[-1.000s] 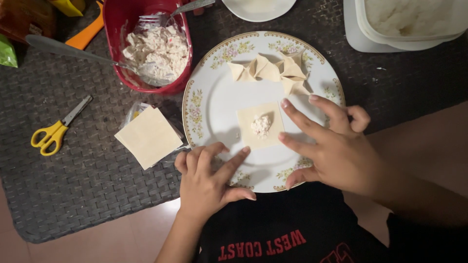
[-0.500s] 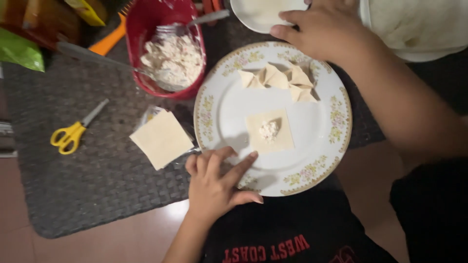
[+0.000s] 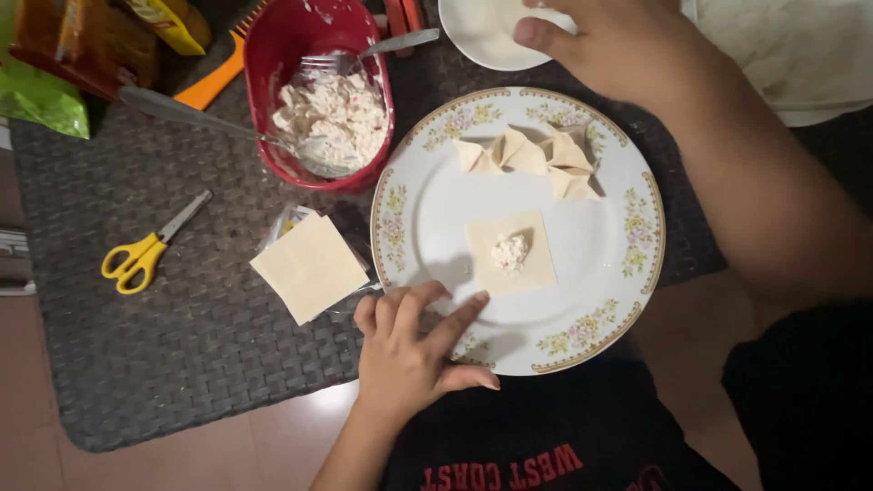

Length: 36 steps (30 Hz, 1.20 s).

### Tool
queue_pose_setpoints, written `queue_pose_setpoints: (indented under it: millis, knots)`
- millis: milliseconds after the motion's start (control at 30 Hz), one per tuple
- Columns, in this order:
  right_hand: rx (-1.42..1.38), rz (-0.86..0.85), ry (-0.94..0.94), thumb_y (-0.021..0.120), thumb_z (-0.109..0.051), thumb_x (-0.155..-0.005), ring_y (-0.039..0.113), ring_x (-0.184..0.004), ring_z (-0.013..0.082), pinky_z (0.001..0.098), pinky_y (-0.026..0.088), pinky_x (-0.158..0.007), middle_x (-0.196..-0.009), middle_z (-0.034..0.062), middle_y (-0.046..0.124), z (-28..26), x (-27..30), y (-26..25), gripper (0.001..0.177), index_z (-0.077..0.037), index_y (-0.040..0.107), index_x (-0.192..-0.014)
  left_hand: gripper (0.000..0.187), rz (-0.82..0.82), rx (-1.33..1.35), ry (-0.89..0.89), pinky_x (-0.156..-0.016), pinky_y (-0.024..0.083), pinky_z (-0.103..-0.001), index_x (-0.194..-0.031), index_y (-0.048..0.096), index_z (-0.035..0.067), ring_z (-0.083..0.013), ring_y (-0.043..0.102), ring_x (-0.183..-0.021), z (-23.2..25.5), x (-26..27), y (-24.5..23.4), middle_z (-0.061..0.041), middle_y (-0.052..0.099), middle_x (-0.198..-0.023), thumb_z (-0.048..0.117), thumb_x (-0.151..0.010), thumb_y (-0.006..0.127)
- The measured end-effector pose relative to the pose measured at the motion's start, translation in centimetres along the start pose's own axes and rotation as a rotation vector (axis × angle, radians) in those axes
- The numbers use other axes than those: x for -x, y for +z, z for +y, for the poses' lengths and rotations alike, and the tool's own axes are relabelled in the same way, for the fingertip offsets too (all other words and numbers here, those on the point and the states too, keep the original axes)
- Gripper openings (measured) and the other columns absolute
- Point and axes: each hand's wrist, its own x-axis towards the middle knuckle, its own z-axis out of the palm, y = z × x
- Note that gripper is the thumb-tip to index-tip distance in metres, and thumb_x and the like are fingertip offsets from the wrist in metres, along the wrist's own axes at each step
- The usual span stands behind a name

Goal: Wrapping filling into dumpling skins to create star-shaped dumplings at a table.

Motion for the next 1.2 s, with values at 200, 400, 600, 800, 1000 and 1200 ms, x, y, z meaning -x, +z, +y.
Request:
queue_pose_setpoints:
  millis: [200,400,600,800,1000,1200]
  knots:
    - [0.154,0.267,-0.432,0.058,-0.059,-0.108,0.042,-0.133,0.0414,0.0627,0.023,-0.11,-0.137,0.0157,0.058,-1.1,7.1,1.7,0.049,-0.022,0.071,-0.138,0.079,0.027,-0.016,-0.005,-0.099,0.03,-0.043,-0.129,0.075,0.031,-0.0237,0.049,-0.11,-0.3,0.5,0.3,-0.002,0.056,-0.12,0.085,-0.076,0.054]
    - [0.223,0.129,-0.631,0.049,-0.077,-0.086,0.031,-0.126,0.0379,0.0569,0.019,-0.107,-0.131,0.0161,0.048,-4.5,12.7,5.0,0.077,-0.02,0.072,-0.133,0.077,0.183,-0.029,0.011,-0.097,0.03,-0.042,-0.122,0.079,0.03,-0.0214,0.051,-0.104,-0.8,1.8,1.1,0.0,0.057,-0.112,0.087,-0.081,0.047]
    - [0.267,0.11,-0.635,0.047,-0.081,-0.085,0.032,-0.125,0.036,0.0544,0.02,-0.107,-0.131,0.016,0.049,-6.7,14.6,5.6,0.083,-0.016,0.071,-0.131,0.079,0.236,0.015,0.043,-0.097,0.029,-0.043,-0.114,0.08,0.026,-0.022,0.053,-0.101,-1.1,2.1,1.1,-0.001,0.059,-0.108,0.089,-0.08,0.046]
    - [0.314,0.09,-0.662,0.044,-0.084,-0.084,0.032,-0.126,0.0334,0.0557,0.018,-0.106,-0.132,0.0153,0.048,-7.0,15.7,6.2,0.091,-0.011,0.069,-0.133,0.078,0.257,0.018,0.042,-0.098,0.029,-0.043,-0.114,0.081,0.026,-0.0212,0.054,-0.101,-1.1,2.0,1.0,-0.001,0.058,-0.107,0.088,-0.081,0.047]
    - [0.305,0.097,-0.688,0.041,-0.086,-0.086,0.031,-0.121,0.0315,0.0563,0.016,-0.105,-0.133,0.0134,0.048,-6.7,17.7,6.6,0.092,-0.012,0.07,-0.133,0.08,0.252,0.029,0.05,-0.097,0.029,-0.042,-0.113,0.081,0.025,-0.0209,0.054,-0.099,-1.1,2.0,1.0,0.0,0.059,-0.106,0.089,-0.081,0.047]
    - [0.286,0.05,-0.693,0.039,-0.083,-0.088,0.032,-0.122,0.0287,0.054,0.016,-0.105,-0.139,0.0112,0.048,-6.8,19.0,6.0,0.088,-0.014,0.07,-0.133,0.08,0.254,0.025,0.05,-0.097,0.029,-0.042,-0.111,0.082,0.024,-0.0213,0.053,-0.099,-1.2,2.0,1.1,-0.001,0.059,-0.106,0.089,-0.081,0.047]
